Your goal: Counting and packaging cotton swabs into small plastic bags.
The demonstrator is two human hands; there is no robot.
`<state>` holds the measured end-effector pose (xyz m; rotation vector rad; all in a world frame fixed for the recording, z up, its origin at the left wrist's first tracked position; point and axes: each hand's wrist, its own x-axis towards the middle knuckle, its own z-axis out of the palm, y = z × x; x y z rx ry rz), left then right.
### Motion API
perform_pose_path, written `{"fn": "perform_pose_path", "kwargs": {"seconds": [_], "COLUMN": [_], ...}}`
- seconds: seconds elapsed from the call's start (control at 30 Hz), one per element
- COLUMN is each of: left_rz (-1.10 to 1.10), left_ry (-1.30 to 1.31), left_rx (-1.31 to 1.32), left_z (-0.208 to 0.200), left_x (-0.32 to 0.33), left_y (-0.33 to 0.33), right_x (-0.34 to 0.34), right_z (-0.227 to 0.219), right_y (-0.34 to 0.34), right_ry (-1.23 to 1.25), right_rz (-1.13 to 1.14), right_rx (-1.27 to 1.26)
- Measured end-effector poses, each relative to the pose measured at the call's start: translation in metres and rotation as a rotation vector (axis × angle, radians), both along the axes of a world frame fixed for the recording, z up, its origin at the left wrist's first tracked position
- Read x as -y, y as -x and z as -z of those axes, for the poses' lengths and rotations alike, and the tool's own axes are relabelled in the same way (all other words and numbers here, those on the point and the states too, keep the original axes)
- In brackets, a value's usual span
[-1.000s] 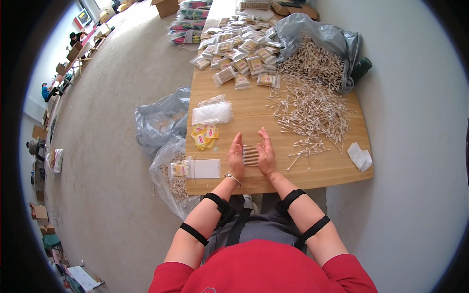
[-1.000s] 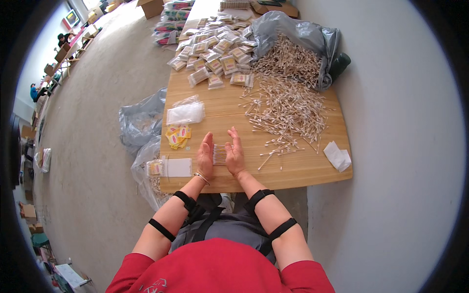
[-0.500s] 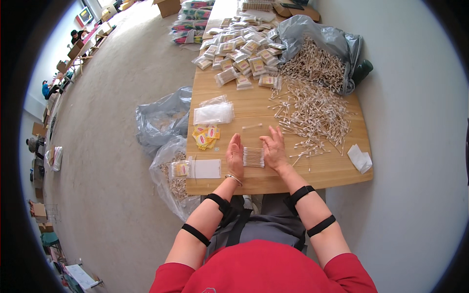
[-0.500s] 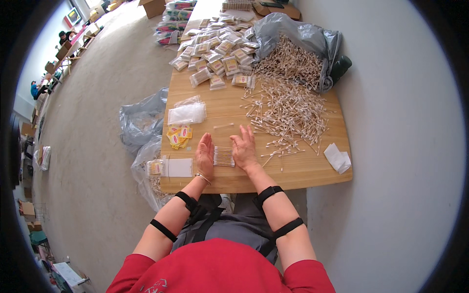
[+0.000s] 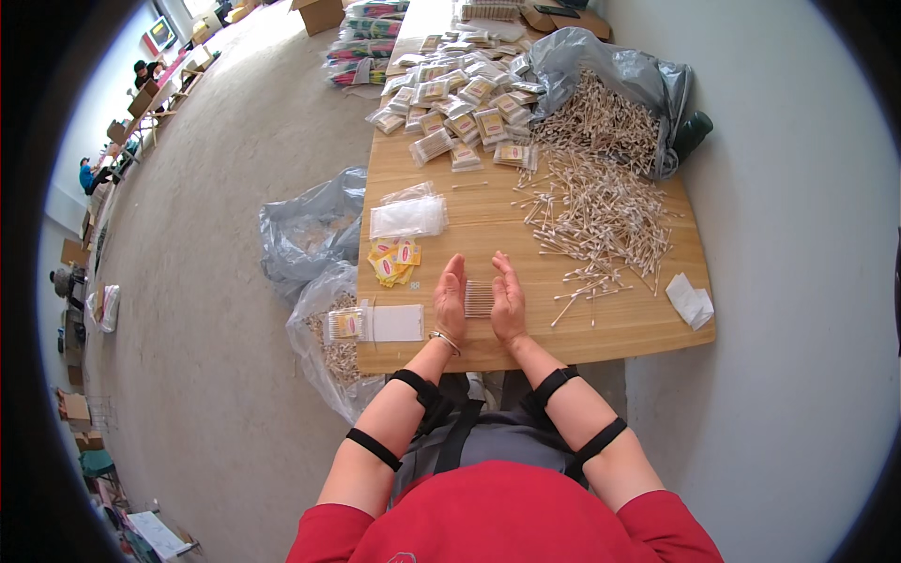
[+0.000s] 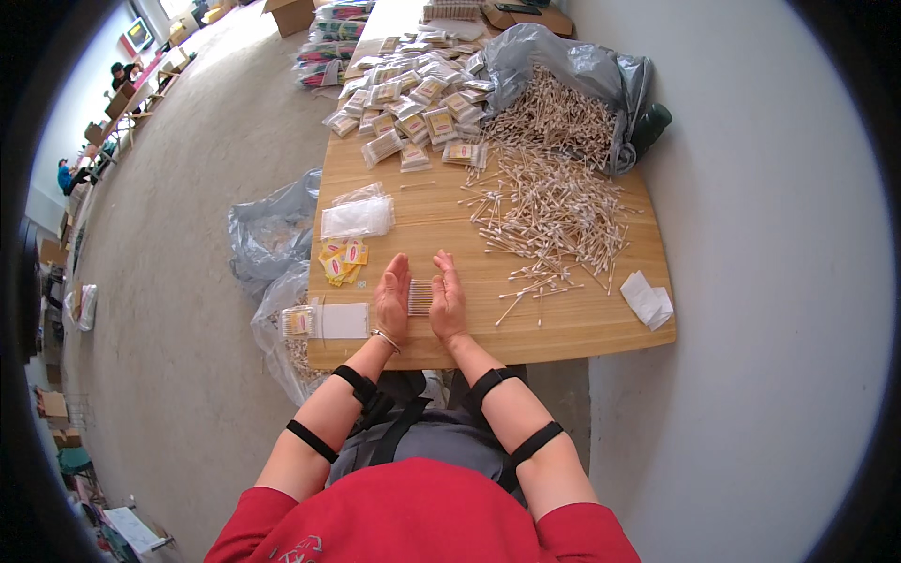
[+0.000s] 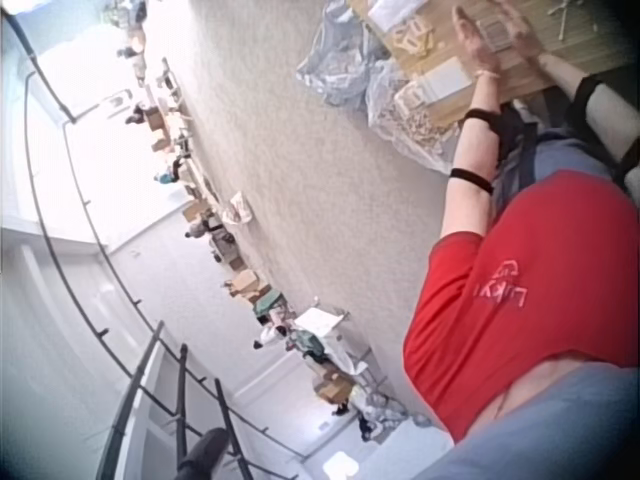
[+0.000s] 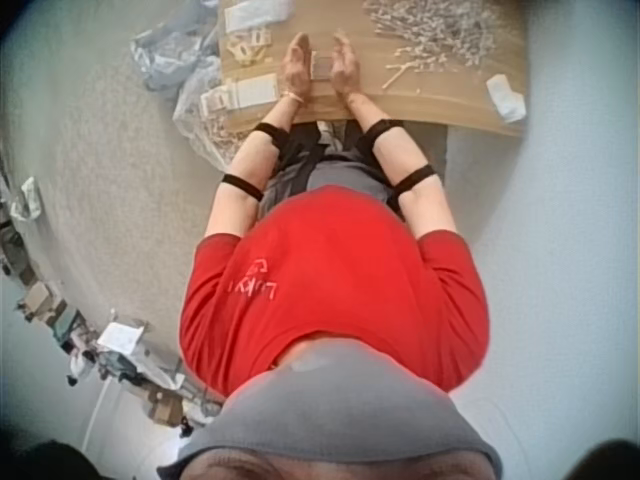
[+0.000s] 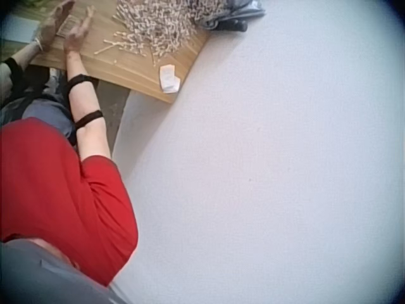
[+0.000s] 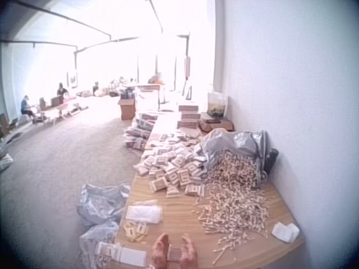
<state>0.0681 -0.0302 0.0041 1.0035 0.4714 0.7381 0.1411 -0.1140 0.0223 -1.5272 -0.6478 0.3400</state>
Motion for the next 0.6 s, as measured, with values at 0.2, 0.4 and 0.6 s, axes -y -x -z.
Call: {"fn": "perform_pose_path", "kwargs": {"seconds": [0.2,0.4,0.6], "left_rz": [0.004,-0.024,-0.037], "left_ry": [0.031,-0.030,0.014], "left_rx": [-0.011,0.014,0.019], "left_z": [0.001,0.026,0.032], "left_x": [-0.001,-0.006,-0.013], "left_y": [0.000,0.002,0.011], "right_x": [0.017,0.035,0.032], "right_z": [0.006,-0.007,-0.013], "right_y": [-0.021,-0.007,-0.001], "right_ry": [0.098,0.718,0.850], "right_rz": [-0.098,-0.417,-0.455], "right_rx": [0.164,0.847,0.938]}}
